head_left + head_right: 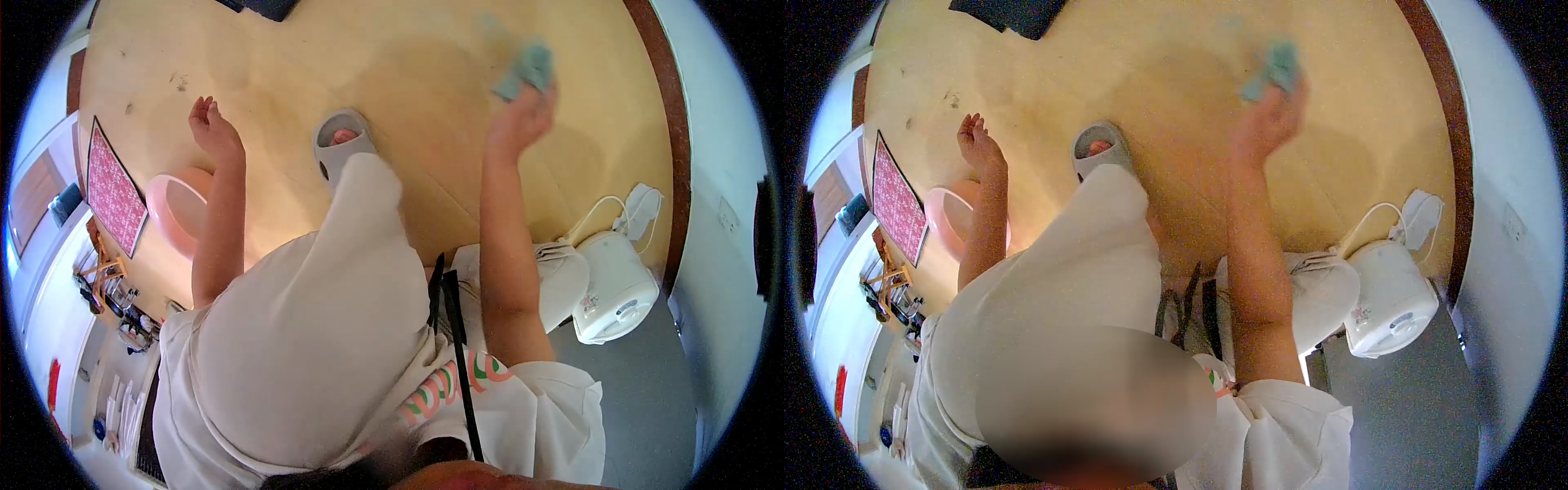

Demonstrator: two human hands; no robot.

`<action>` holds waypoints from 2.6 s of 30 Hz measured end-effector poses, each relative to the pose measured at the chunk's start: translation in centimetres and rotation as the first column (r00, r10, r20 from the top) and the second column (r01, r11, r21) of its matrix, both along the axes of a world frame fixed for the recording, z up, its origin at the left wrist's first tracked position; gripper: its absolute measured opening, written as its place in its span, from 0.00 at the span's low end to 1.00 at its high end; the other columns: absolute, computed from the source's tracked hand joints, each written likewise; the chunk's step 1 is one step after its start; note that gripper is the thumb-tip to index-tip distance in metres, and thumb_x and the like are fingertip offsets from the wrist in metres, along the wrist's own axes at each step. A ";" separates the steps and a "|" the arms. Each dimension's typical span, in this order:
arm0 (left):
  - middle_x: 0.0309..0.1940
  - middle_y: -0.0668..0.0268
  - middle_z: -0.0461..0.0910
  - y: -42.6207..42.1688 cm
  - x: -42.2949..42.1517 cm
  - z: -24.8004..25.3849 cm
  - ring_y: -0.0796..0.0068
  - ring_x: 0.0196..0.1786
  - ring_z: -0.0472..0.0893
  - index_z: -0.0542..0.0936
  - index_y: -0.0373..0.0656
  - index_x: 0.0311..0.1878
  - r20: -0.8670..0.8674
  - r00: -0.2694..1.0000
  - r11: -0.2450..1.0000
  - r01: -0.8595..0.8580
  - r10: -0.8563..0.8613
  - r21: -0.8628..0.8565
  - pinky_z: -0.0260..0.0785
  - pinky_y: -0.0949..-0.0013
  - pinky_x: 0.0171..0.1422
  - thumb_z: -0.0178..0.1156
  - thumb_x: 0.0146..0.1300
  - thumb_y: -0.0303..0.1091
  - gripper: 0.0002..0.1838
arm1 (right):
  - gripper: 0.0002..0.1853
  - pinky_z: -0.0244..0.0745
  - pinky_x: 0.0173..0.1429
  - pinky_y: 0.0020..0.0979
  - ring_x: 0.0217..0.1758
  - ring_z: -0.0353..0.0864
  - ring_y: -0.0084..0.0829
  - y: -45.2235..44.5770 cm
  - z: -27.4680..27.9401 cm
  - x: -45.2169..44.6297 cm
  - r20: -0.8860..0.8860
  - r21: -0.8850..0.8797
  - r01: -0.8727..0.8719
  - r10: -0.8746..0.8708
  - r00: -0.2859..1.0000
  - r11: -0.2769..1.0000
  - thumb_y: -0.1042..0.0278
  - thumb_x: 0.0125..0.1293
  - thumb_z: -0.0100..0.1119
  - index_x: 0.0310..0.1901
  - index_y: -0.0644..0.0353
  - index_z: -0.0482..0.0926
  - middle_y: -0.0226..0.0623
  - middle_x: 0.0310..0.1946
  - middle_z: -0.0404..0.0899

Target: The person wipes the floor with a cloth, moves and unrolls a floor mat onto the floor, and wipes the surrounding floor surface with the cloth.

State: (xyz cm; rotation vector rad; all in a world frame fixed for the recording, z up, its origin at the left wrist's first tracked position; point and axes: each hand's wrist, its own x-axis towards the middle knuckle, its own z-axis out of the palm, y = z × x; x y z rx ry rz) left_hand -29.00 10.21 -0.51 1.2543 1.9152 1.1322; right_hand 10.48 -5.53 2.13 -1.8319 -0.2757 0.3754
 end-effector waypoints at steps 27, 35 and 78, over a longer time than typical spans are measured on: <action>0.48 0.64 0.81 0.0 0.6 0.1 0.69 0.49 0.80 0.75 0.44 0.56 0.375 0.825 0.895 -0.318 0.424 -0.312 0.71 0.67 0.57 0.54 0.70 0.32 0.13 | 0.27 0.71 0.63 0.46 0.65 0.72 0.50 15.8 -4.2 -15.0 -0.011 -0.290 -0.485 0.504 0.864 0.825 0.59 0.67 0.59 0.65 0.62 0.71 0.49 0.64 0.72; 0.46 0.66 0.78 -1.2 0.4 1.7 0.72 0.49 0.77 0.73 0.39 0.60 0.415 0.816 0.894 -0.251 0.402 -0.372 0.69 0.70 0.54 0.50 0.72 0.34 0.17 | 0.19 0.77 0.51 0.44 0.47 0.82 0.49 14.6 -3.2 -24.5 -0.219 -0.062 -0.994 0.971 0.100 0.089 0.64 0.62 0.54 0.54 0.57 0.78 0.47 0.50 0.82; 0.39 0.49 0.85 11.2 -22.7 -3.9 0.53 0.41 0.85 0.72 0.42 0.67 -0.251 0.921 0.928 0.219 -0.299 -0.302 0.76 0.47 0.50 0.60 0.61 0.64 0.41 | 0.16 0.73 0.60 0.42 0.53 0.76 0.36 -13.2 5.3 6.8 -0.903 0.205 0.406 0.013 0.429 0.891 0.67 0.59 0.58 0.49 0.58 0.76 0.37 0.49 0.77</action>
